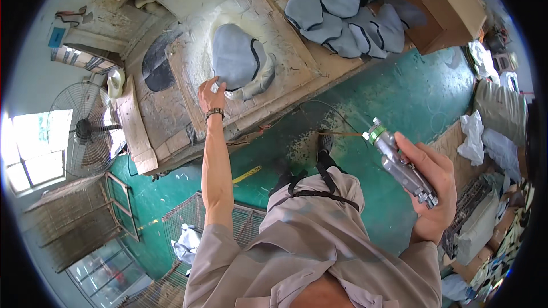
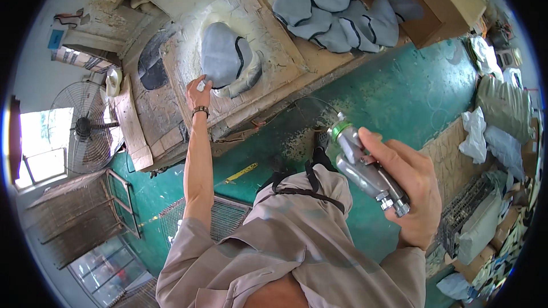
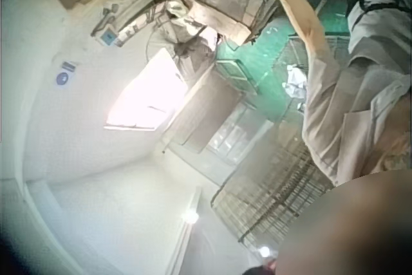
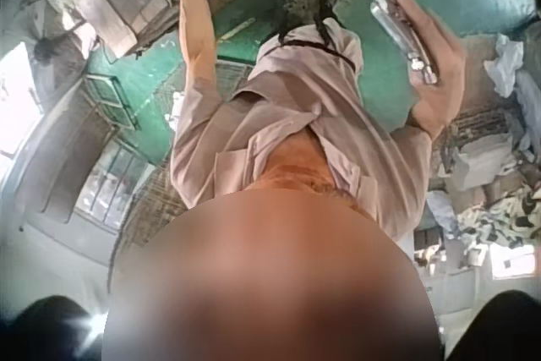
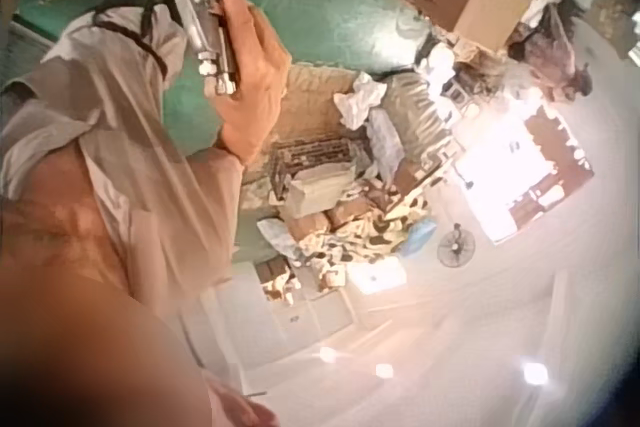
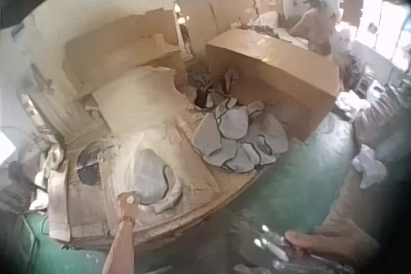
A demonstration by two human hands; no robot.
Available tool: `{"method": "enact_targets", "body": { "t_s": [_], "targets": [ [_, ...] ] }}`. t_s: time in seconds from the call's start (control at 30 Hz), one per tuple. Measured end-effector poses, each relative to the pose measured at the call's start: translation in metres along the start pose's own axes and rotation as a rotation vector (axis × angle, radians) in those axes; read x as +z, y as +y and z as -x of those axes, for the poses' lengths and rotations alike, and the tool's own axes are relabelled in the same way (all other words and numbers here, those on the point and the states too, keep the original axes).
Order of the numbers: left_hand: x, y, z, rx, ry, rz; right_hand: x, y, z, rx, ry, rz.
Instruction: The recorder applies adhesive to foam helmet liners using a spray gun and then organizes the pieces into a metal drying rack.
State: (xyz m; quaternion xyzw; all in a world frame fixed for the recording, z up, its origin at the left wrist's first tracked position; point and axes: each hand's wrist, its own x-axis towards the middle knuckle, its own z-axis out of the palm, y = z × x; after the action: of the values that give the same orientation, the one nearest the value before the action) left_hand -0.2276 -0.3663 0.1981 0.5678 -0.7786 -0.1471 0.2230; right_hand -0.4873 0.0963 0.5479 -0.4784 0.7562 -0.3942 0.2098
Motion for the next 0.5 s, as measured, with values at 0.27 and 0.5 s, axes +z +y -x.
{"method": "enact_targets", "body": {
  "t_s": [0.27, 0.5],
  "targets": [
    [-0.018, 0.016, 0.026, -0.537, 0.303, 0.787, -0.015, 0.007, -0.066, -0.188, -0.077, 0.037],
    [-0.055, -0.014, 0.09, -0.686, 0.824, 1.174, -0.01, -0.021, -0.085, -0.361, -0.327, 0.113]
  ]
}}
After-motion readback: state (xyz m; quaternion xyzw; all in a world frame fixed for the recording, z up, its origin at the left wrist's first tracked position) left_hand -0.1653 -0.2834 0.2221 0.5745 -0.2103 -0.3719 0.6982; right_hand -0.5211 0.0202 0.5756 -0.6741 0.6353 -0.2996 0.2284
